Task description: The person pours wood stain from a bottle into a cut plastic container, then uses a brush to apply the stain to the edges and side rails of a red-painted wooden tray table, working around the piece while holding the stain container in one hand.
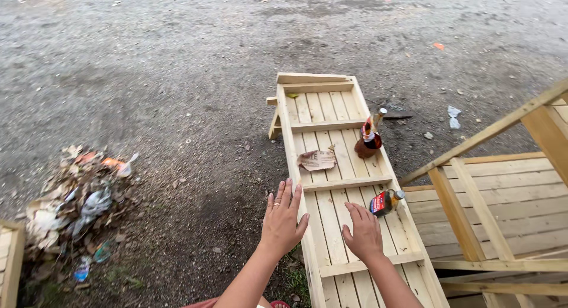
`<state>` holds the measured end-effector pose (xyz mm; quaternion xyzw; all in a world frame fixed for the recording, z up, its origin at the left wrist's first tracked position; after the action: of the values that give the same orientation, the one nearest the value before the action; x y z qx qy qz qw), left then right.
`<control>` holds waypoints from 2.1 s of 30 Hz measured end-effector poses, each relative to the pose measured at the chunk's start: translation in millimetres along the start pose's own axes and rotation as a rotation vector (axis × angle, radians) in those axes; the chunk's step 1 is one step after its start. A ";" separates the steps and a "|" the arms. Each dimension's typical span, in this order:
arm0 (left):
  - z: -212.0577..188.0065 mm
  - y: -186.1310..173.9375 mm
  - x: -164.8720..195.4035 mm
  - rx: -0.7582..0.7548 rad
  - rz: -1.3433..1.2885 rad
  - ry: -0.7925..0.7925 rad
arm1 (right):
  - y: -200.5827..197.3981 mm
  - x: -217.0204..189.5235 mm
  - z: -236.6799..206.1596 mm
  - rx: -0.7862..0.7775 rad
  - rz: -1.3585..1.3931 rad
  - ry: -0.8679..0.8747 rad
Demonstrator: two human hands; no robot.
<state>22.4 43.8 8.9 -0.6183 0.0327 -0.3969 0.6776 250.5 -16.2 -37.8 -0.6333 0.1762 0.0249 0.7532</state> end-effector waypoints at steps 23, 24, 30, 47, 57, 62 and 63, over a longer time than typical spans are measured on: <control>174.4 148.7 -44.7 -0.611 -0.068 0.320 | 28.0 93.5 -17.0 0.063 0.283 1.133; 184.7 154.2 -45.0 -0.618 -0.068 0.343 | 33.8 101.9 -12.6 0.044 0.310 1.215; 247.6 195.1 -49.8 -0.638 -0.103 0.354 | 51.8 136.2 20.7 0.076 0.422 1.312; 388.5 309.7 -82.5 -0.907 -0.171 0.429 | 137.1 130.7 145.6 0.023 0.417 1.394; 421.5 380.1 -47.3 -1.048 -0.191 0.403 | 123.2 170.2 174.1 0.040 0.425 1.484; 423.2 410.3 -55.2 -1.079 -0.189 0.330 | 152.1 201.8 194.8 0.107 0.517 1.525; 425.0 418.1 -56.6 -1.091 -0.196 0.302 | 159.5 210.0 202.9 0.101 0.525 1.530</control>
<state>419.2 388.3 -278.5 -0.8150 0.2720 -0.4673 0.2083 453.1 171.6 -223.4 -0.3780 0.7864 -0.2471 0.4214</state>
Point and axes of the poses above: each hand's wrist, its own z-axis towards the middle knuckle, its own y-axis out of the palm, x = y × z, the point moved 5 cm from there along z, towards the middle knuckle, and after that the axes turned 7 degrees about y, right-handed, at the moved point
